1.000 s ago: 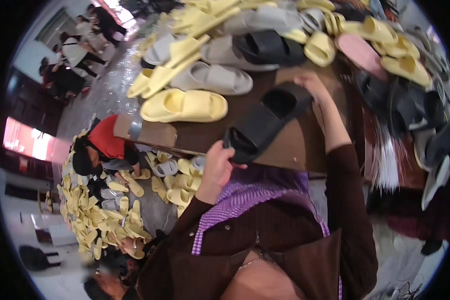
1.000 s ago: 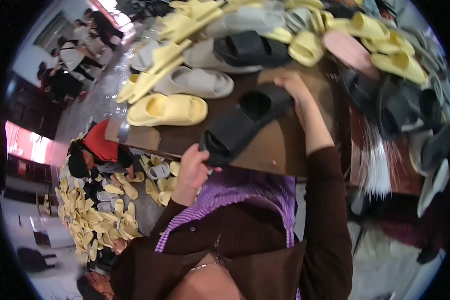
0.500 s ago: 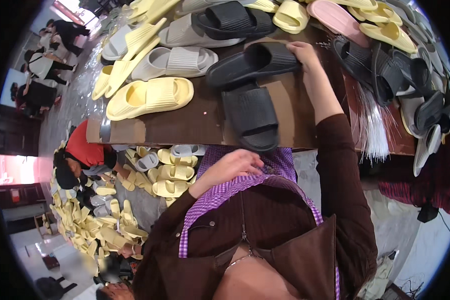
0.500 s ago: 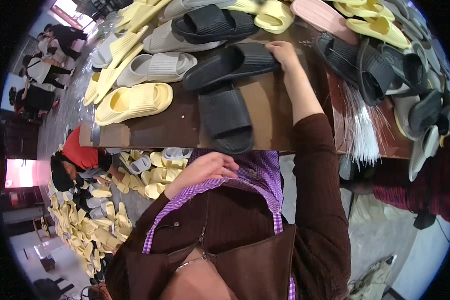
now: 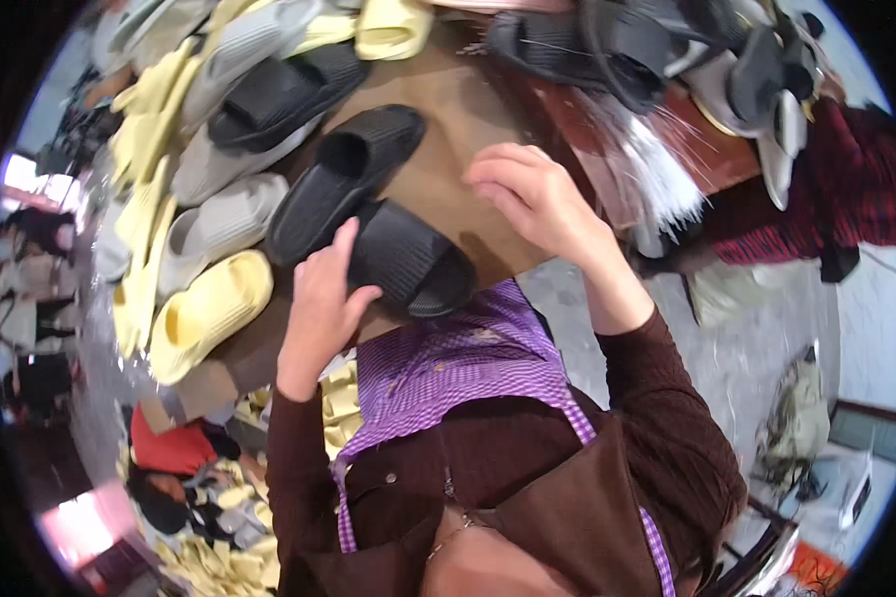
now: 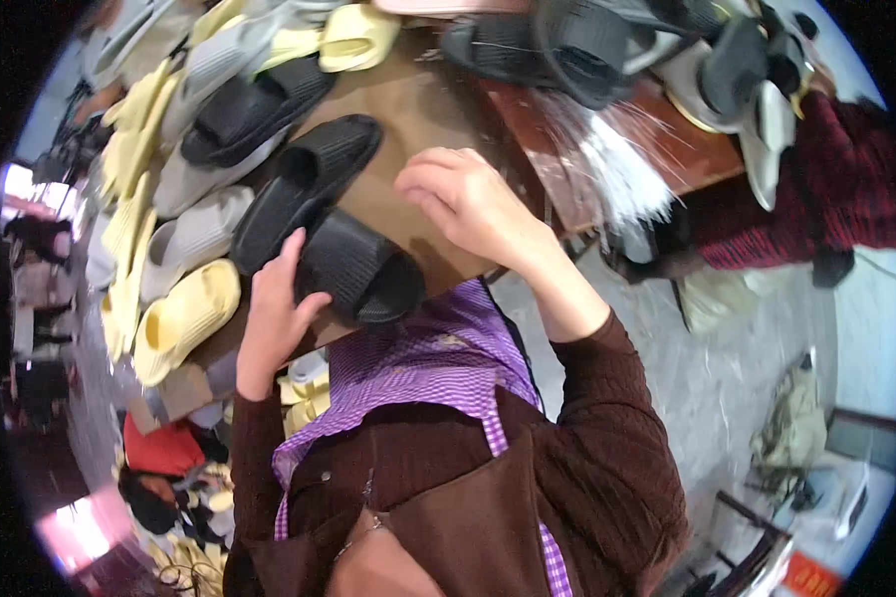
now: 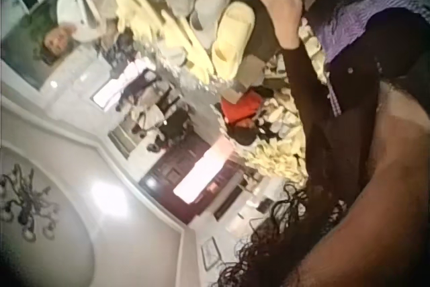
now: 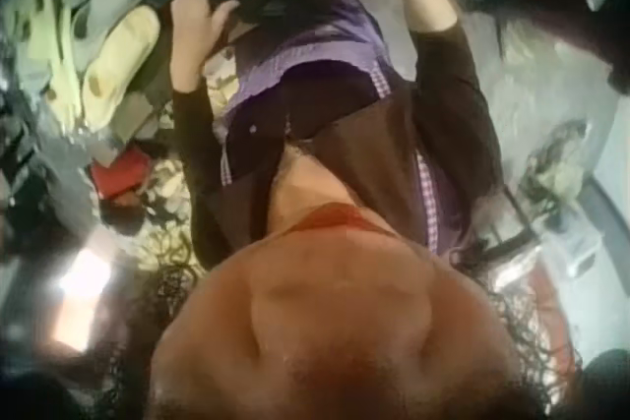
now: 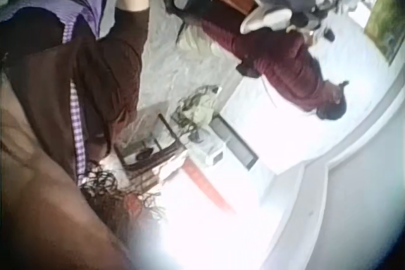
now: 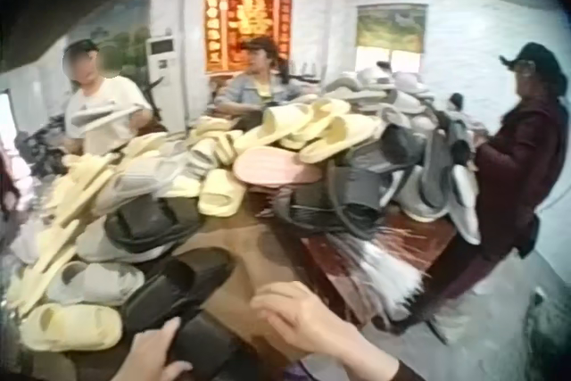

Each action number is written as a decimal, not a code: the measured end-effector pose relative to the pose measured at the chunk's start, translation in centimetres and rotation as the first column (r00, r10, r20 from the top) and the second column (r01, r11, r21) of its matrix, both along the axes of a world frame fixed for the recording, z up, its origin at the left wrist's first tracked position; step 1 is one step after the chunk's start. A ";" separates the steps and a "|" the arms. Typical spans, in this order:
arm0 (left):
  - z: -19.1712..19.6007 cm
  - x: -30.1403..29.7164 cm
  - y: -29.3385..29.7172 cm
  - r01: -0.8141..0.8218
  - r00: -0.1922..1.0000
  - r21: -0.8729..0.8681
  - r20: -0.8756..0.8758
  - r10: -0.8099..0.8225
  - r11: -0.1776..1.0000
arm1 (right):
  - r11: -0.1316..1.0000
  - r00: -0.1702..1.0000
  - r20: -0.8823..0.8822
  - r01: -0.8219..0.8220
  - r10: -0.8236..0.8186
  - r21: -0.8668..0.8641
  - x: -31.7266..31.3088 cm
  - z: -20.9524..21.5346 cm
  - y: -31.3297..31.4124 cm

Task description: The person pairs slippers by threading plastic fasteners through matching pairs and securing them together by hand, then tosses the fastened slippers onto the table.

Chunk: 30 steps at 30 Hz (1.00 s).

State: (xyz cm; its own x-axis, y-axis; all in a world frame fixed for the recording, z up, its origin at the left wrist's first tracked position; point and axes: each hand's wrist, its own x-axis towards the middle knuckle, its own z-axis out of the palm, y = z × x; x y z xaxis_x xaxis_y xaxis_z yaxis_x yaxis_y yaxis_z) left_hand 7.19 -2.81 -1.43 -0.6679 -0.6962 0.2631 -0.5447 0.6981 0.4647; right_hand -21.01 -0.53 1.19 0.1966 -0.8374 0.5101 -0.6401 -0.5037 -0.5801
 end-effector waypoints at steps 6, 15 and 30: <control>-1.0 -3.9 0.8 -0.009 0.994 0.075 -0.105 0.017 0.997 | 0.922 0.904 -0.182 0.384 -0.388 -0.059 -7.7 3.2 5.3; -3.4 -9.5 -1.2 -0.193 0.897 0.053 -0.395 0.198 0.980 | 0.926 0.580 -0.723 0.211 -0.376 -0.312 -7.3 -0.2 0.8; -2.6 4.2 -4.0 -0.272 0.952 -0.152 0.100 0.289 0.950 | 0.969 0.965 -0.186 0.149 -0.186 -0.196 -3.6 1.4 -0.7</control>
State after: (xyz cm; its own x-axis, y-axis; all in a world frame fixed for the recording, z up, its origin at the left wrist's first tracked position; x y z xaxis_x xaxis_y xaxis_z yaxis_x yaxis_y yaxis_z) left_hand 11.38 -6.80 -4.03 -0.4827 -0.8235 0.2981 -0.7734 0.5606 0.2960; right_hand -24.65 -1.27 2.63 0.1758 -0.7660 0.6183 -0.8183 -0.4629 -0.3408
